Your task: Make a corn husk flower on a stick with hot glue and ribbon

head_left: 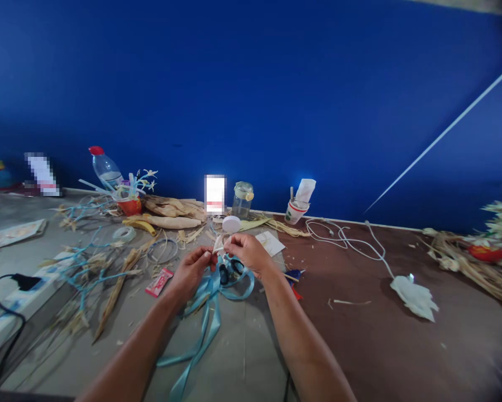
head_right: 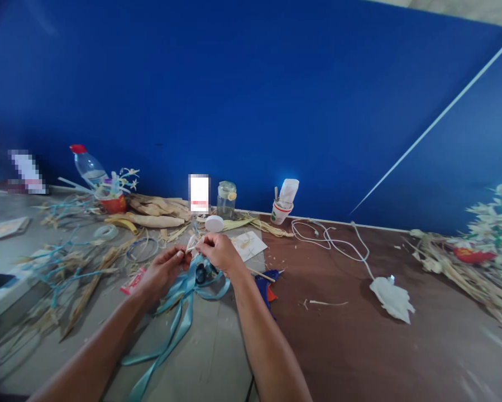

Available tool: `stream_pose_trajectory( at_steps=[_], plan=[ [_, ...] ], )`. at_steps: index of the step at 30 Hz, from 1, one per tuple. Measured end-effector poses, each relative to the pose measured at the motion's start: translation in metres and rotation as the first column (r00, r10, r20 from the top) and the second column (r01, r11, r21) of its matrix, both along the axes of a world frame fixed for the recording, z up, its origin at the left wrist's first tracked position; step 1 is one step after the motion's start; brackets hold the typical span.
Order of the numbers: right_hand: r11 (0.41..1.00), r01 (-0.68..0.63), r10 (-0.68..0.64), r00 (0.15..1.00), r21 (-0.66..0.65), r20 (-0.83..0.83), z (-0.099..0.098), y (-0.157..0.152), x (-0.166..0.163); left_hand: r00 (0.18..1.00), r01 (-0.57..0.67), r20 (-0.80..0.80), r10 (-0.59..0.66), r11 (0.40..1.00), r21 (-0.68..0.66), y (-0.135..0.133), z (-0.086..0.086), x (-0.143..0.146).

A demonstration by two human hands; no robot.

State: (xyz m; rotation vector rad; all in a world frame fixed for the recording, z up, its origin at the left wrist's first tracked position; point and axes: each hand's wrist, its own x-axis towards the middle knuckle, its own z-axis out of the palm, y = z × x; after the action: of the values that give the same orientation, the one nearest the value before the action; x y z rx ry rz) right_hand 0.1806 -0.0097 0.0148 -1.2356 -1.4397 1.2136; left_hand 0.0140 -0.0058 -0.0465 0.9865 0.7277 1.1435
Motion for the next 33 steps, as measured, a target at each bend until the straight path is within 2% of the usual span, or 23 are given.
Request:
stream_pose_trajectory(
  at_steps=[4,9,12,19,33],
  plan=[
    [0.999,-0.024,0.023,0.999,0.042,0.031,0.000,0.000,-0.001,0.996,0.086,0.033,-0.084,0.994,-0.061,-0.001,0.006,-0.001],
    [0.989,0.047,-0.057,0.996,0.139,0.068,-0.006,0.003,-0.003,0.981,0.030,0.195,0.002,0.986,-0.161,-0.001,0.007,0.002],
    [0.984,0.090,-0.098,0.994,0.152,0.049,-0.012,0.005,-0.008,0.968,0.013,0.250,0.036,0.982,-0.190,-0.001,0.006,0.003],
    [0.979,0.181,-0.180,0.983,0.092,-0.020,-0.019,0.004,-0.025,0.967,-0.009,0.247,0.057,0.981,-0.193,-0.001,0.006,0.003],
    [0.975,0.207,-0.207,0.978,0.079,-0.010,-0.012,-0.001,-0.027,0.969,0.022,0.244,0.038,0.972,-0.235,-0.001,0.007,0.002]
  ],
)
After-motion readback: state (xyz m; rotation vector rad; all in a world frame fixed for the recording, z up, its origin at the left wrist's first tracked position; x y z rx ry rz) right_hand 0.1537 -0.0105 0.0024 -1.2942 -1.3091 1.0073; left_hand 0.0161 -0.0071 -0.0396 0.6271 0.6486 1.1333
